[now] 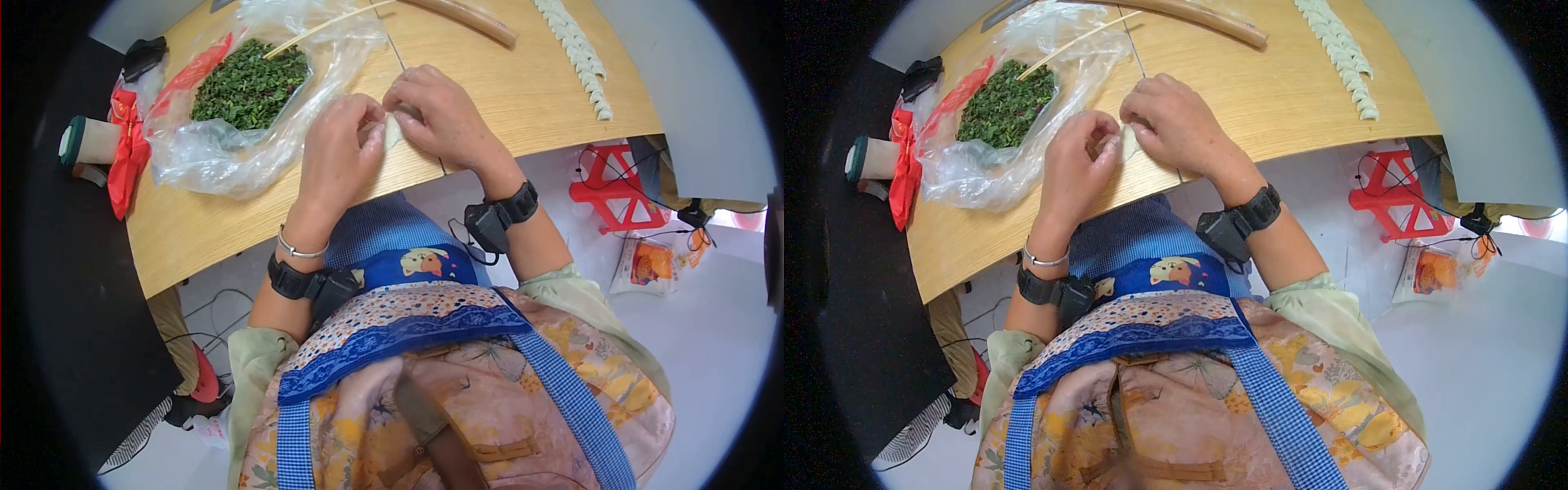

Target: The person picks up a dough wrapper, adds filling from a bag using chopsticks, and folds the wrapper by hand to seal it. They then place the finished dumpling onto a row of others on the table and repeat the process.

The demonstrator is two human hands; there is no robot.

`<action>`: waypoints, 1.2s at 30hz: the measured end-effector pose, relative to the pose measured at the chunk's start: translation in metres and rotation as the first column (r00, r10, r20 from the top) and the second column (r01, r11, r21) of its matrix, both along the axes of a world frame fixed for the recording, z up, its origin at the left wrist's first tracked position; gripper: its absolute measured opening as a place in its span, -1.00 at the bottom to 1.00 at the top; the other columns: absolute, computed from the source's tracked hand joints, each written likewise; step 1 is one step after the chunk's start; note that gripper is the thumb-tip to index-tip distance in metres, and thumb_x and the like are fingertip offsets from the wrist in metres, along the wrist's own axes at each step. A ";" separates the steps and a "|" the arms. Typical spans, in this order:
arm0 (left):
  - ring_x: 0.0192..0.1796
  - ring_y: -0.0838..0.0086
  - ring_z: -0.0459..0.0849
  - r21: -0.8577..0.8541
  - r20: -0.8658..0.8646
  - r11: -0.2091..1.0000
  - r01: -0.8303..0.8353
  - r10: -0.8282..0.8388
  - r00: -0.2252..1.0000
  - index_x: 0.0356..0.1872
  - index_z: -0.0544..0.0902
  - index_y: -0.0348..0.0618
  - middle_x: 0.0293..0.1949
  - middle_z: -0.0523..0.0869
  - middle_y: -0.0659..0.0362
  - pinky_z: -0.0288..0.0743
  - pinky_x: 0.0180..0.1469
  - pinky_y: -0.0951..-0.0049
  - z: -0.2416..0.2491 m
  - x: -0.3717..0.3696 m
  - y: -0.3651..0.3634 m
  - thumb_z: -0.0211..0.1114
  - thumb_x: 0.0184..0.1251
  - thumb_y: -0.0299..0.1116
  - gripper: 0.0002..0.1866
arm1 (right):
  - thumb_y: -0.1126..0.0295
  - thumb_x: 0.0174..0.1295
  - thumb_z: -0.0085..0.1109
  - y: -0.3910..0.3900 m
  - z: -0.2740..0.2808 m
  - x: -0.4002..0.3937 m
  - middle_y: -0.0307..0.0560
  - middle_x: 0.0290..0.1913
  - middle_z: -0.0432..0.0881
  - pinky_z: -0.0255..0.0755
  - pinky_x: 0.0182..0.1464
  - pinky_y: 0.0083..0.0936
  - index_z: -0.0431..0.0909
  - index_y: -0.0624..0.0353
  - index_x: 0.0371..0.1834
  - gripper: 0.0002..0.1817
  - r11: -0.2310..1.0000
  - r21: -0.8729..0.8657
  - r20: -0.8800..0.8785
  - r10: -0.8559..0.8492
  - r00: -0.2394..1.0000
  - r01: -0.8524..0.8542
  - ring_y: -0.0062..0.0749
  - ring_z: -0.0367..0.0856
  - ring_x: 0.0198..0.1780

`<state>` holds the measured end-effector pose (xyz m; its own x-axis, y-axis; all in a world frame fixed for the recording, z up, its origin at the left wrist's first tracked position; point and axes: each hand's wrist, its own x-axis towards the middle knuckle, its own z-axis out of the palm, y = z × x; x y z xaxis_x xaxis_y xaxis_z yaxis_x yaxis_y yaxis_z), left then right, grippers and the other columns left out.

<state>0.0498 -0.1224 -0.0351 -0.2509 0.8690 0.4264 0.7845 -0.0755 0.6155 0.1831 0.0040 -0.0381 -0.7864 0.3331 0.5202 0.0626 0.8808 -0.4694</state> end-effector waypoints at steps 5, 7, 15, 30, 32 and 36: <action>-0.34 0.39 0.61 -0.158 0.050 0.985 -0.077 0.086 0.995 -0.27 0.60 -0.28 -0.37 0.61 0.08 0.50 -0.23 0.42 0.005 -0.001 0.001 0.33 0.12 -0.49 -0.84 | 0.54 0.03 0.11 0.001 -0.002 -0.001 -0.05 -0.31 0.59 0.42 -0.05 -0.26 0.60 0.20 -0.36 -0.88 1.000 -0.008 0.006 -0.002 1.000 0.002 -0.12 0.50 -0.15; -0.35 0.41 0.60 -0.150 0.073 0.987 -0.055 0.066 0.995 -0.26 0.60 -0.28 -0.38 0.61 0.09 0.49 -0.24 0.44 0.005 0.000 -0.001 0.32 0.13 -0.49 -0.84 | 0.54 0.04 0.10 0.002 -0.002 -0.001 -0.05 -0.31 0.58 0.42 -0.05 -0.26 0.60 0.20 -0.36 -0.88 1.000 -0.016 0.008 0.003 1.000 -0.003 -0.12 0.50 -0.15; -0.40 0.47 0.54 -0.091 0.224 0.996 -0.001 0.021 0.974 -0.23 0.61 -0.28 -0.41 0.58 0.14 0.46 -0.28 0.48 0.003 0.001 -0.009 0.30 0.13 -0.53 -0.83 | 0.54 0.04 0.12 0.001 -0.002 -0.001 -0.05 -0.29 0.58 0.42 -0.08 -0.27 0.58 0.20 -0.35 -0.89 1.000 0.008 0.019 -0.008 1.000 0.008 -0.11 0.50 -0.16; -0.18 0.46 0.65 0.025 0.156 0.995 0.092 -0.095 0.983 -0.30 0.60 -0.31 -0.25 0.67 0.14 0.50 -0.12 0.49 0.003 -0.001 -0.022 0.28 0.15 -0.60 -0.90 | 0.56 0.03 0.13 0.000 0.000 0.000 -0.05 -0.27 0.57 0.43 -0.09 -0.28 0.57 0.21 -0.33 -0.88 1.000 0.003 0.029 -0.006 1.000 0.006 -0.12 0.51 -0.15; -0.30 0.50 0.65 0.050 0.551 0.998 0.045 -0.065 0.832 -0.28 0.62 -0.28 -0.31 0.71 0.15 0.51 -0.18 0.51 0.003 0.002 -0.026 0.31 0.21 -0.52 -0.91 | 0.56 0.03 0.13 0.000 -0.001 -0.002 -0.05 -0.27 0.57 0.43 -0.09 -0.28 0.57 0.21 -0.33 -0.87 1.000 0.007 0.028 -0.001 1.000 0.001 -0.11 0.51 -0.15; -0.29 0.64 0.62 0.111 0.790 0.994 0.001 -0.089 0.606 -0.19 0.60 -0.31 -0.31 0.70 0.22 0.49 -0.21 0.63 0.011 -0.001 -0.030 0.26 0.34 -0.50 -0.89 | 0.51 0.04 0.12 0.001 -0.001 -0.004 -0.05 -0.33 0.57 0.41 -0.09 -0.27 0.57 0.19 -0.39 -0.92 0.999 0.033 0.004 -0.006 1.000 0.006 -0.11 0.49 -0.18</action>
<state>0.0492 -0.1528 -0.0242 -0.4901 0.8577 0.1556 -0.0138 -0.1861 0.9824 0.1790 0.0050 -0.0395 -0.7868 0.3205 0.5275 0.0697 0.8953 -0.4400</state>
